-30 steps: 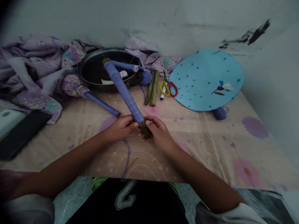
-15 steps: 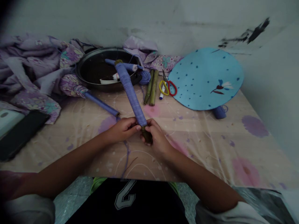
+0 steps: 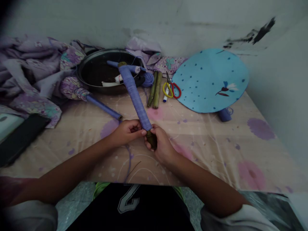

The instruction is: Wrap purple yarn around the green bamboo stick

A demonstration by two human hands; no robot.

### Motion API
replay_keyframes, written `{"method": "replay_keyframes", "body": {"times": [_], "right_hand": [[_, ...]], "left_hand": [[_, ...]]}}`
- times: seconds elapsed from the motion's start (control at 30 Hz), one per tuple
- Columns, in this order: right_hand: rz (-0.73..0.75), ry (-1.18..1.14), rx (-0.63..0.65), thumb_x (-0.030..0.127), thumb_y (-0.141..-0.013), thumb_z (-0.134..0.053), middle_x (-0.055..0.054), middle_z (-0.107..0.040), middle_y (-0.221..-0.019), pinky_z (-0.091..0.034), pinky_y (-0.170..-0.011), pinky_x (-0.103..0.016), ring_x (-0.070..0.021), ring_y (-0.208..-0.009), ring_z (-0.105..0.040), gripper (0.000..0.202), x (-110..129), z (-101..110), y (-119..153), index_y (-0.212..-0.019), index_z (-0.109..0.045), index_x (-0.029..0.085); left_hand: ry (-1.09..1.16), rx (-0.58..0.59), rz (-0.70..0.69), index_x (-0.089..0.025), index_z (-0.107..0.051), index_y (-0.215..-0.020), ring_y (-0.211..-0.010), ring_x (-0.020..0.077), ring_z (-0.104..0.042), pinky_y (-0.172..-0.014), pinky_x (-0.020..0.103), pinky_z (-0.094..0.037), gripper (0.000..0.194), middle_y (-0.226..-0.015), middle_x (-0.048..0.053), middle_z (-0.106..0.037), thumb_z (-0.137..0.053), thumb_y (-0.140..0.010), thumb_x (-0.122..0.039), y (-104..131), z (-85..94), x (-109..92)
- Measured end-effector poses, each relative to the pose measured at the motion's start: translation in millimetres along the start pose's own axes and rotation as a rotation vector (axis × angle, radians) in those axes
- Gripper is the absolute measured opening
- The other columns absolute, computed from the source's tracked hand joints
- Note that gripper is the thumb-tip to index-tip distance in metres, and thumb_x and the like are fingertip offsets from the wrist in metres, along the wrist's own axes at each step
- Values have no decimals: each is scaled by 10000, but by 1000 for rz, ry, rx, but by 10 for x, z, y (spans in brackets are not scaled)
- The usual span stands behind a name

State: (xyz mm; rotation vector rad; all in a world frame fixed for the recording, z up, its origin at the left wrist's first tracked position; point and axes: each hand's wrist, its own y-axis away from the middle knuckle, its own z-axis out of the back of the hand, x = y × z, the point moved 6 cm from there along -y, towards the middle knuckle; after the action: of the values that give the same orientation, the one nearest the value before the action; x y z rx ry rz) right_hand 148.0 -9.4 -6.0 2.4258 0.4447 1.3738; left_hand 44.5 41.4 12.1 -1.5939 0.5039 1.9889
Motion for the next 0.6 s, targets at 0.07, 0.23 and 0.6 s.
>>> {"method": "replay_keyframes", "body": {"times": [0.07,0.23,0.6], "right_hand": [[3,-20,9,319,-659,-480,36,-514,-538,-209,-328,-189,-78,-349,-403,143,0,-5,-4,-735,-462,199],[-92,-120,46,350,-650,-481,26,-515,-540,-216,-326,-189,-76,-347,-407,175,-44,-24,-14,-708,-496,185],[-26,-28,91,312,-709,-491,-4,-558,-638,-400,-432,-241,-133,-504,-529,160,-19,-15,-59,-775,-548,177]], "left_hand": [[100,-6,64,-138,-516,-709,-573,89,-508,-535,202,-391,356,-636,-5,-551,-675,-718,-457,-4,-16,35],[333,65,153,-121,-542,-965,-598,103,-590,-570,205,-436,429,-660,-2,-601,-693,-714,-433,-12,-99,88],[432,-3,164,-130,-521,-870,-517,87,-595,-509,206,-466,262,-633,-34,-585,-667,-725,-293,26,-82,35]]}}
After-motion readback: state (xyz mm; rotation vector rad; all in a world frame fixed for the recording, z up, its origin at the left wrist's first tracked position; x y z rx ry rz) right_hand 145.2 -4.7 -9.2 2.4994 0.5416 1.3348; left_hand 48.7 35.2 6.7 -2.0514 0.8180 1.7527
